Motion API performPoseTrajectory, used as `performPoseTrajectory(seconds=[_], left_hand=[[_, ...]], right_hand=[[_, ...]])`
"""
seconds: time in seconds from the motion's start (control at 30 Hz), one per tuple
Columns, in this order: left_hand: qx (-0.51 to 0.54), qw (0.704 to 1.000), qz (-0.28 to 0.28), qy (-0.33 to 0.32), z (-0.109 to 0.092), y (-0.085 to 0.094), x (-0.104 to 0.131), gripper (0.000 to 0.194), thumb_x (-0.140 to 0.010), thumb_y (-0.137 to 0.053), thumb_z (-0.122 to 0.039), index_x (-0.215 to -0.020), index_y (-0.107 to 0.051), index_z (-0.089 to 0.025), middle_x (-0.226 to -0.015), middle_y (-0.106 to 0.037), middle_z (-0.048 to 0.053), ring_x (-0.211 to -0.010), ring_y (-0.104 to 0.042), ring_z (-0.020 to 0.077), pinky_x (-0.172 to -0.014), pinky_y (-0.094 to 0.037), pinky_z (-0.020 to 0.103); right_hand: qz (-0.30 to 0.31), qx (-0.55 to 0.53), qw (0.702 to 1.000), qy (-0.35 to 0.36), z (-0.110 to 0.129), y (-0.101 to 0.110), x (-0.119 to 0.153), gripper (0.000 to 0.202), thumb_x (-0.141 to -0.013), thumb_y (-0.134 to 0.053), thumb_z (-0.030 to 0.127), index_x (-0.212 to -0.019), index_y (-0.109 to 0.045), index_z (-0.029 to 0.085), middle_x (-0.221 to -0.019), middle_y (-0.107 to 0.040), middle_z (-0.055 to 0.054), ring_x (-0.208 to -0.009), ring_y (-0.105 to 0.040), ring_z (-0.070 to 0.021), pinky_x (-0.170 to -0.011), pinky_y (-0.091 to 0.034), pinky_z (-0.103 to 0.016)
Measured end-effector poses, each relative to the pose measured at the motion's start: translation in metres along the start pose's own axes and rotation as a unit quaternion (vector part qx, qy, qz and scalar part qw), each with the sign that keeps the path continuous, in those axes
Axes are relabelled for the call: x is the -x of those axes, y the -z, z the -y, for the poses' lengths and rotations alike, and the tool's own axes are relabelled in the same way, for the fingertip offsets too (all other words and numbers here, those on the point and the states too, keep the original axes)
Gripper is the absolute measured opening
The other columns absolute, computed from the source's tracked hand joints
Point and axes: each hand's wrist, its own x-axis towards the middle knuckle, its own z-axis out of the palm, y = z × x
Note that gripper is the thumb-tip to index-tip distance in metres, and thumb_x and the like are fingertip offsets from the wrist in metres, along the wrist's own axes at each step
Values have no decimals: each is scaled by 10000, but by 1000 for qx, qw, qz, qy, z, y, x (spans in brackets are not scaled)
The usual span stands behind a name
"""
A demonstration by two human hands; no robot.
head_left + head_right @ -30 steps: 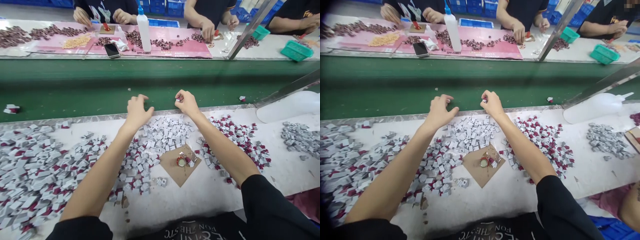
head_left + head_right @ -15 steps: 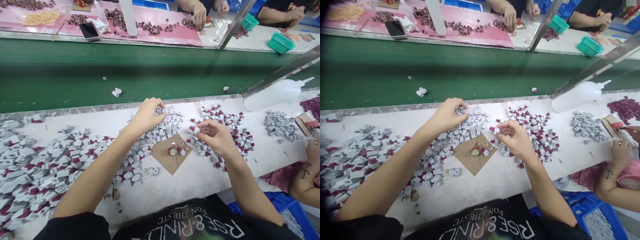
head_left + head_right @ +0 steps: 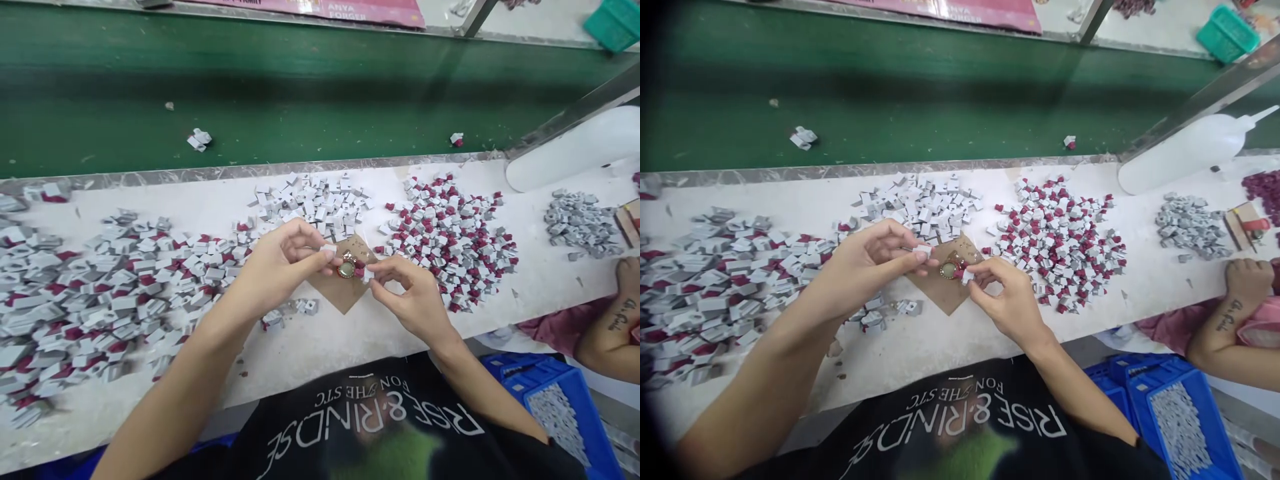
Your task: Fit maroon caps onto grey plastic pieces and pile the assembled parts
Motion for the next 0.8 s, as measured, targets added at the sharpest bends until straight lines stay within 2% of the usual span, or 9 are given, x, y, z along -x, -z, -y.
performPoseTrajectory(seconds=[0.13, 0.23, 0.33, 0.43, 0.47, 0.57, 0.63, 0.73, 0.8], left_hand=[[-109, 993, -51, -9, 4, -1, 13, 319, -958, -910, -478, -1189, -839, -269, -1054, -882, 74, -795, -770, 228, -672, -615, 339], [-99, 994, -50, -1, 5, 0, 18, 264, -982, -878, -448, -1166, -871, -258, -1024, -886, 85, -846, -798, 253, -658, -603, 333], [-36, 998, -36, 28, 8, 0, 19, 231, -981, -884, -415, -1134, -867, -242, -923, -885, 93, -890, -846, 291, -690, -639, 344], [20, 999, -34, 35, 11, -1, 17, 231, -967, -917, -394, -1132, -876, -237, -983, -902, 106, -1009, -873, 309, -893, -692, 390], [25, 998, -36, 34, 12, -1, 17, 243, -962, -930, -403, -1135, -887, -238, -1007, -904, 107, -1010, -870, 302, -909, -692, 388], [47, 997, -45, 35, 13, -2, 13, 288, -928, -982, -459, -1115, -918, -249, -1043, -902, 94, -944, -843, 245, -805, -671, 305], [124, 990, -42, 43, 11, -4, 10, 315, -868, -1043, -454, -1076, -927, -248, -1022, -893, 68, -910, -821, 192, -780, -654, 237], [276, 959, -23, 59, 4, -11, 4, 358, -742, -1136, -336, -998, -913, -223, -890, -853, 15, -795, -784, 114, -778, -640, 165], [334, 940, -13, 67, -2, -17, 0, 368, -696, -1157, -256, -935, -884, -201, -827, -827, 1, -776, -792, 109, -780, -643, 156]], right_hand=[[0, 29, 999, 35, 0, -3, 0, 116, -1002, -762, 175, -1025, -834, 263, -989, -858, -46, -901, -808, -231, -793, -658, -390], [7, 42, 998, 53, -1, -5, -2, 131, -1002, -753, 158, -993, -819, 271, -999, -864, -52, -931, -814, -252, -775, -655, -398], [14, 47, 997, 64, -3, -7, -4, 141, -998, -753, 143, -982, -813, 270, -988, -860, -53, -912, -807, -254, -756, -649, -398], [9, 38, 997, 70, -3, -8, -5, 146, -987, -762, 134, -970, -817, 268, -961, -855, -50, -881, -796, -248, -741, -636, -392], [4, 28, 997, 67, -2, -7, -5, 144, -981, -770, 135, -969, -822, 269, -955, -852, -48, -876, -794, -246, -743, -635, -391], [-20, -39, 999, 29, 3, -3, -7, 109, -972, -823, 169, -985, -845, 275, -963, -844, -40, -894, -803, -234, -789, -653, -385], [-40, -113, 993, -1, 8, -1, -12, 77, -959, -887, 220, -986, -854, 283, -963, -839, -30, -909, -817, -223, -819, -670, -373], [-63, -212, 975, -28, 15, -1, -22, 143, -906, -986, 312, -962, -855, 292, -958, -836, -20, -915, -832, -222, -803, -690, -360], [-71, -252, 965, -37, 19, -3, -29, 207, -870, -1029, 376, -951, -857, 295, -964, -838, -19, -918, -834, -227, -794, -702, -366]])
